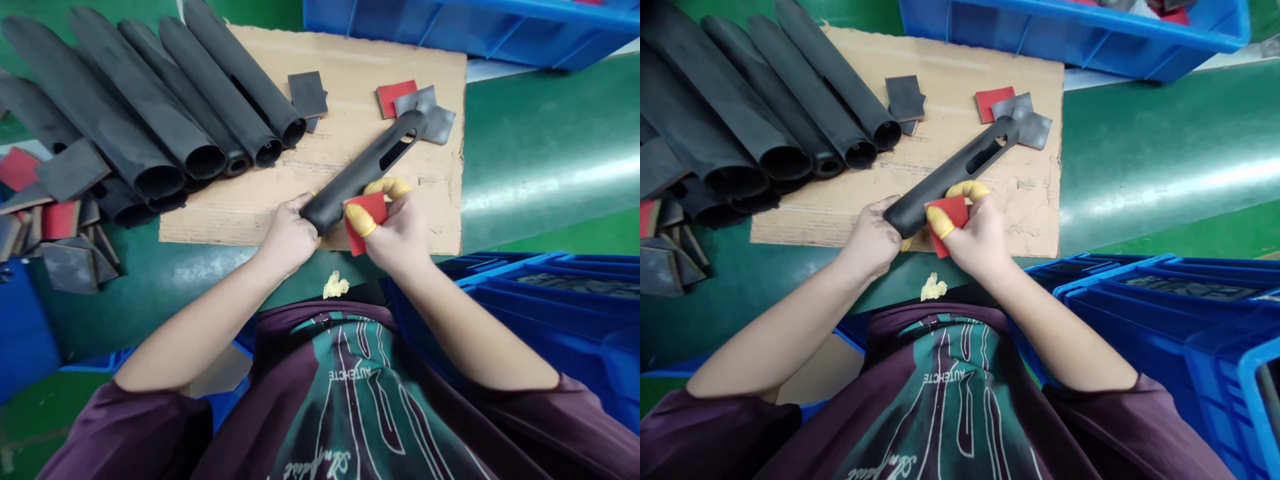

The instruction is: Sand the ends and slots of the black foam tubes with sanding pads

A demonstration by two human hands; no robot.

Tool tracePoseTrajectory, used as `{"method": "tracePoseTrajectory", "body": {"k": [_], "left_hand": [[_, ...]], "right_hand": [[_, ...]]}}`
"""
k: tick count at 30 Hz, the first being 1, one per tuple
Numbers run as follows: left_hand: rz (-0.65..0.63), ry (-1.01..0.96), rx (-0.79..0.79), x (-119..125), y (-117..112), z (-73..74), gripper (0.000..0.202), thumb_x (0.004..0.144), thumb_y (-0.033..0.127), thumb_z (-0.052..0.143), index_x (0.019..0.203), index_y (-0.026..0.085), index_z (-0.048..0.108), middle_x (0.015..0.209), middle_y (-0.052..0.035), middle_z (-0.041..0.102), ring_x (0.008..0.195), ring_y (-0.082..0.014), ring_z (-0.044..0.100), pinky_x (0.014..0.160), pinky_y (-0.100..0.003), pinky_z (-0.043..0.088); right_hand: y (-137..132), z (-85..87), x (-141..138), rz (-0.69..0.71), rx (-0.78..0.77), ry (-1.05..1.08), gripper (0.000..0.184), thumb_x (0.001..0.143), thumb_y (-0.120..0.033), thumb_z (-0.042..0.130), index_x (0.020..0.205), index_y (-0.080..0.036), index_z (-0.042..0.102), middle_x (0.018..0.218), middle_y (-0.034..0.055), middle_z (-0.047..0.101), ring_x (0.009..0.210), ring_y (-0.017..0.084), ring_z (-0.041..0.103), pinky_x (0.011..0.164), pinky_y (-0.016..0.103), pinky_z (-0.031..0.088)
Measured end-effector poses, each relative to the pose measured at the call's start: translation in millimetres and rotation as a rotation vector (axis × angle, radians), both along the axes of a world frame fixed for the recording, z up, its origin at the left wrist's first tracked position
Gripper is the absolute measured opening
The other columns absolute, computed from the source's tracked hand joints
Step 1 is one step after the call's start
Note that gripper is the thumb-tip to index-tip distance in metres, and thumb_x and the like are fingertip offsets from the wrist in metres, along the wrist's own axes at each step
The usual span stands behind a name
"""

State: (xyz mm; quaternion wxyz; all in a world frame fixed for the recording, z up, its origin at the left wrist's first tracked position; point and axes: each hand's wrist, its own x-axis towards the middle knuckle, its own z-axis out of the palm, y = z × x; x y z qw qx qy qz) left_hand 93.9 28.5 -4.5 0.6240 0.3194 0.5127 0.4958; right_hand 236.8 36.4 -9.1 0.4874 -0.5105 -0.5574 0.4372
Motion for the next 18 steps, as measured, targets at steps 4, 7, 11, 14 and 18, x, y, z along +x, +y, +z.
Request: {"method": "tracePoseTrajectory", "body": {"k": [4,7,11,14,18], "left_hand": [[0.017,0.030,0.003,0.4,-0.2,0.4,0.022,0.051,0.005,0.053,0.065,0.018,0.064,0.063,0.0027,0.065,0.067,-0.0139,0.062,0.063,-0.023,0.051],[0.034,0.022,-0.003,0.6,-0.3,-0.4,0.023,0.052,0.003,0.054,0.066,0.017,0.065,0.064,0.0023,0.065,0.066,-0.0131,0.061,0.062,-0.023,0.050],[0.033,0.014,0.007,0.5,-0.1,-1.9,0.026,0.051,0.004,0.052,0.067,0.018,0.067,0.064,0.0026,0.066,0.067,-0.0136,0.062,0.062,-0.022,0.051],[0.029,0.022,-0.005,-0.2,0.0,-4.1,0.025,0.053,0.005,0.054,0.069,0.017,0.067,0.063,0.0036,0.065,0.062,-0.0120,0.059,0.060,-0.022,0.049],[0.054,0.014,0.021,-0.8,-0.2,-6.7,0.026,0.052,0.002,0.052,0.068,0.017,0.067,0.064,0.0035,0.064,0.063,-0.0116,0.058,0.062,-0.022,0.048]], "right_hand": [[-0.3,0.2,-0.1,0.013,-0.034,0.015,0.046,0.078,-0.062,0.074,0.089,-0.027,0.045,0.082,-0.0013,0.055,0.070,0.014,0.058,0.063,0.031,0.052],[0.2,1.3,-0.3,0.047,-0.051,0.033,0.051,0.073,-0.064,0.078,0.088,-0.027,0.046,0.081,-0.0012,0.055,0.070,0.015,0.059,0.062,0.031,0.052],[0.1,1.3,1.6,0.035,-0.048,0.050,0.049,0.074,-0.062,0.077,0.088,-0.027,0.046,0.079,-0.0013,0.056,0.069,0.015,0.059,0.062,0.031,0.053],[-2.2,0.3,2.1,0.033,-0.050,0.027,0.048,0.075,-0.061,0.076,0.087,-0.027,0.046,0.081,-0.0009,0.056,0.071,0.015,0.060,0.065,0.032,0.054],[-3.8,1.0,0.2,0.021,-0.046,0.073,0.051,0.071,-0.061,0.080,0.086,-0.026,0.047,0.080,-0.0019,0.056,0.067,0.013,0.057,0.061,0.030,0.053]]}}
